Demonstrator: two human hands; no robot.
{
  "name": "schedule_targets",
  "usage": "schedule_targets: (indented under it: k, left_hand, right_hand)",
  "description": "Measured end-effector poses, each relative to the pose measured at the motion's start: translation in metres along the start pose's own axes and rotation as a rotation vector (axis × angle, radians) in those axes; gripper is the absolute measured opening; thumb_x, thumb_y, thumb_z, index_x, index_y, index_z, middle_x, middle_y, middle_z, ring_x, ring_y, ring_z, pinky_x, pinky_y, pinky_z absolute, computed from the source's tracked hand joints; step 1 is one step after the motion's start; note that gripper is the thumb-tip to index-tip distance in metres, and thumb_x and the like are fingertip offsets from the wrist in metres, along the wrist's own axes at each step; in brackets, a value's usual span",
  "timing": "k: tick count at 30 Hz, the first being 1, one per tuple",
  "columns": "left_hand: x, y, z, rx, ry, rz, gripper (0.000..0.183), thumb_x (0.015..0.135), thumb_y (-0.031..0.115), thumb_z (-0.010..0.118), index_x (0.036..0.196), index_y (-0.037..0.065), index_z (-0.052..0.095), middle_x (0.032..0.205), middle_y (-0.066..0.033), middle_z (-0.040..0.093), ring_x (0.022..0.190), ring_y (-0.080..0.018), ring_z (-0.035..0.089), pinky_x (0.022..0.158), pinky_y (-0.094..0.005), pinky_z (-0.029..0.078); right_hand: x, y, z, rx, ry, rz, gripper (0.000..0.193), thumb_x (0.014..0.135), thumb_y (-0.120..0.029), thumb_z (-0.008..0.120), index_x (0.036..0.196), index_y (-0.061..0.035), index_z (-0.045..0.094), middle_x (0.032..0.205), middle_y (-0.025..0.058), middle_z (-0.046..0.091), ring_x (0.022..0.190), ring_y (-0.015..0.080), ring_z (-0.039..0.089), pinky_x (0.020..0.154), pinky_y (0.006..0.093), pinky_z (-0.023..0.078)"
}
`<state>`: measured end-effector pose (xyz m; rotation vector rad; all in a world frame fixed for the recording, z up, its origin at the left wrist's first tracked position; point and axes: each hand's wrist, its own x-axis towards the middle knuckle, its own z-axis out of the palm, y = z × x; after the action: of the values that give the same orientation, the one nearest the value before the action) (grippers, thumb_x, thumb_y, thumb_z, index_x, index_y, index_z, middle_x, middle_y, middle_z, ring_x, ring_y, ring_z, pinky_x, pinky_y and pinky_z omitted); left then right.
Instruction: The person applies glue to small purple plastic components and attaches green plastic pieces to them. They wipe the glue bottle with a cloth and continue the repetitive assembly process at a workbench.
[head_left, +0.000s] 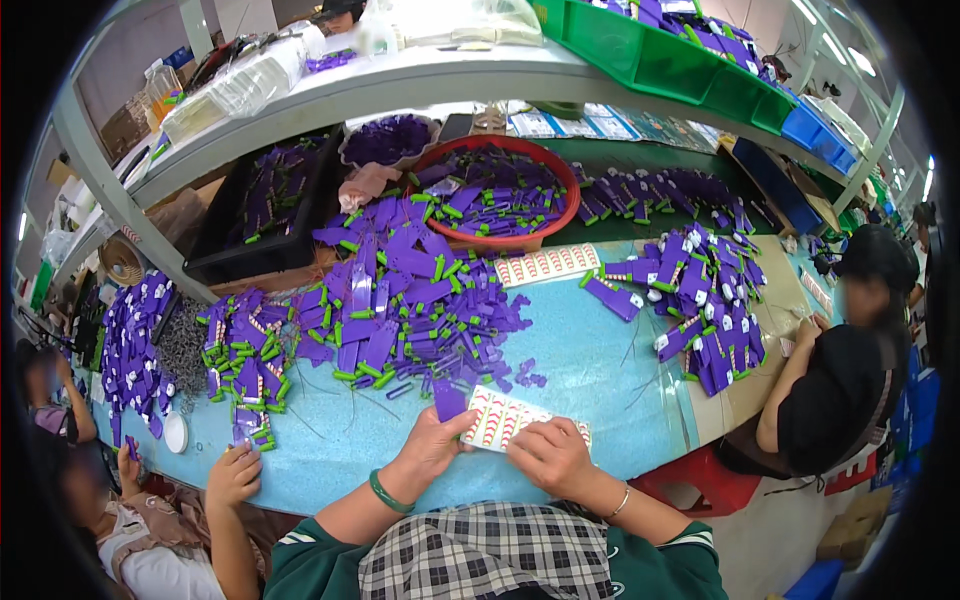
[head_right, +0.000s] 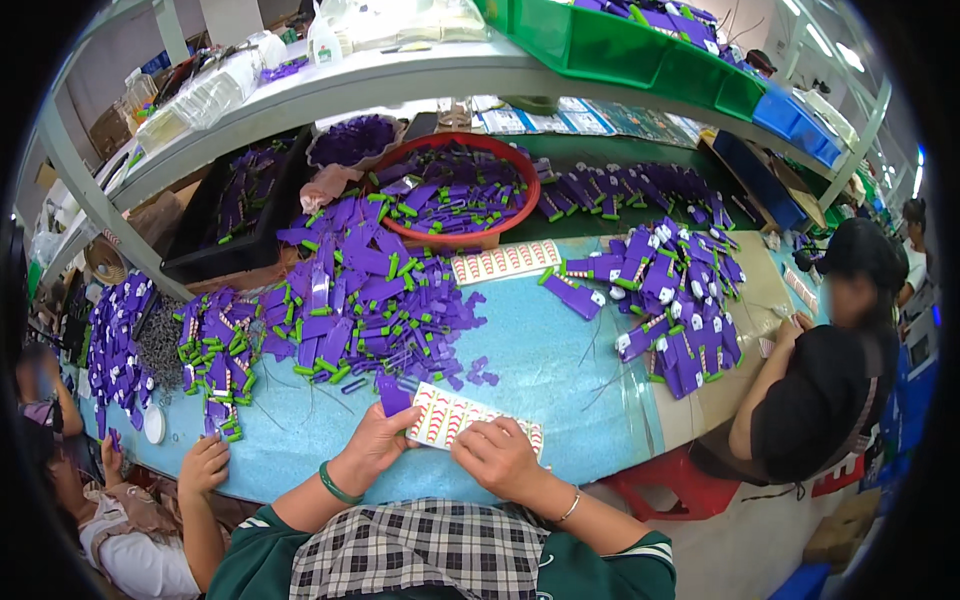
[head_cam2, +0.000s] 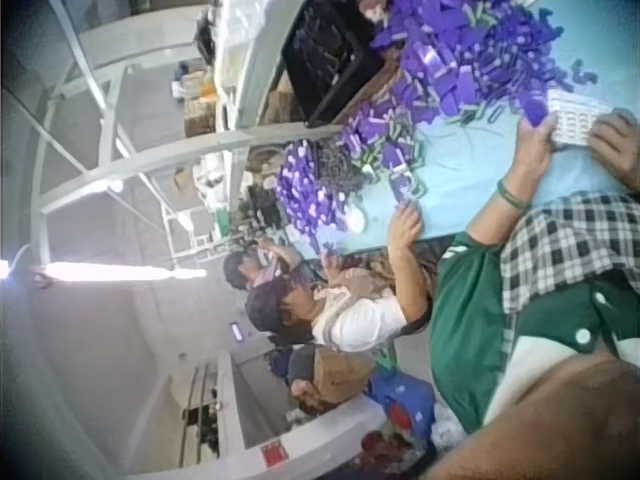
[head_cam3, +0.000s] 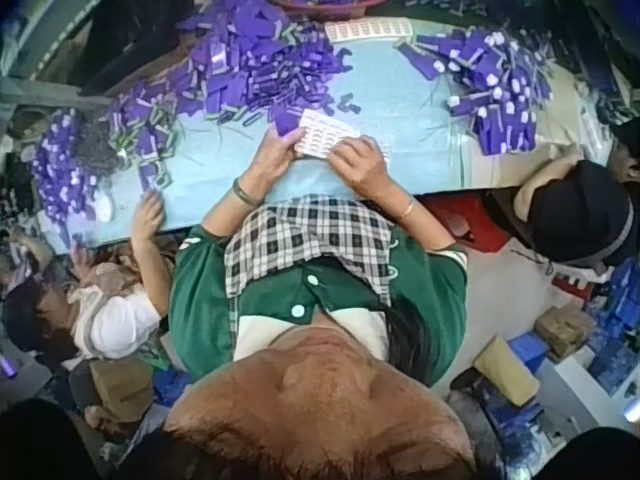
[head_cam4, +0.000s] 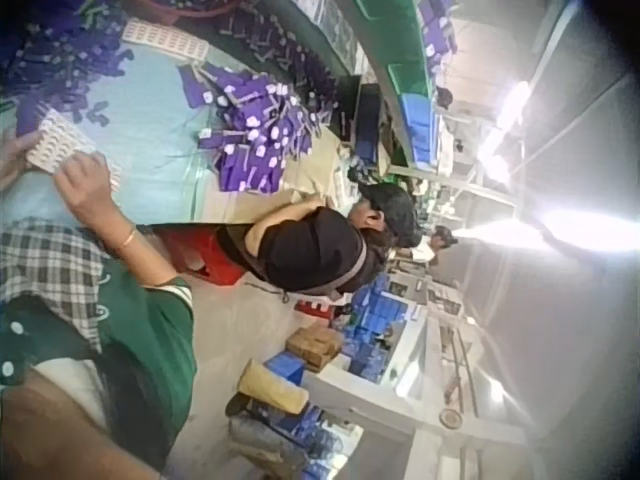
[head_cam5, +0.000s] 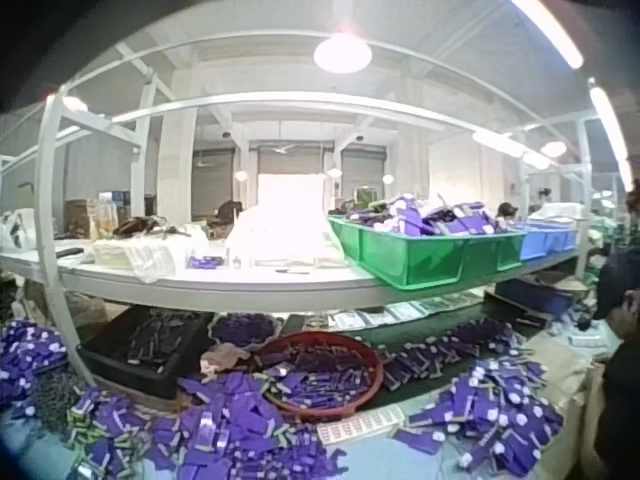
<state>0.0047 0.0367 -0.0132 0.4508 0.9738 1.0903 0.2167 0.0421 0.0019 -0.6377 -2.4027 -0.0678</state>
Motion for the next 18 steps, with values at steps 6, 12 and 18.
schedule_targets:
  k: [6, 12, 18]
  left_hand:
    - [-0.009, -0.01, -0.005, 0.298, 0.034, 0.179, 0.015, 0.085, 0.012, 0.068, 0.095, 0.002, 0.064, 0.083, -0.0027, 0.066, 0.069, -0.0077, 0.059, 0.054, -0.0216, 0.047]
    - [-0.02, -0.013, -0.007, 0.279, 0.016, 0.242, 0.006, 0.087, 0.008, 0.064, 0.088, 0.003, 0.062, 0.078, -0.0014, 0.062, 0.065, -0.0066, 0.056, 0.055, -0.0216, 0.047]
    - [-0.018, -0.016, -0.018, 0.296, 0.046, 0.252, 0.004, 0.086, 0.005, 0.064, 0.088, 0.003, 0.063, 0.077, -0.0009, 0.062, 0.065, -0.0059, 0.054, 0.056, -0.0215, 0.046]
  right_hand:
    - [0.02, -0.01, 0.002, 0.151, 0.106, 0.315, 0.034, 0.064, -0.016, 0.077, 0.093, -0.0077, 0.062, 0.094, 0.0051, 0.059, 0.091, 0.0243, 0.056, 0.077, 0.039, 0.041]
    - [0.041, -0.015, 0.021, 0.181, 0.05, 0.433, 0.038, 0.068, -0.019, 0.076, 0.1, -0.0055, 0.061, 0.099, 0.0076, 0.059, 0.094, 0.0263, 0.055, 0.078, 0.0383, 0.04]
    - [0.037, -0.01, 0.025, 0.263, 0.066, 0.477, 0.035, 0.072, -0.019, 0.075, 0.101, -0.0044, 0.063, 0.093, 0.0073, 0.061, 0.088, 0.025, 0.057, 0.077, 0.0369, 0.041]
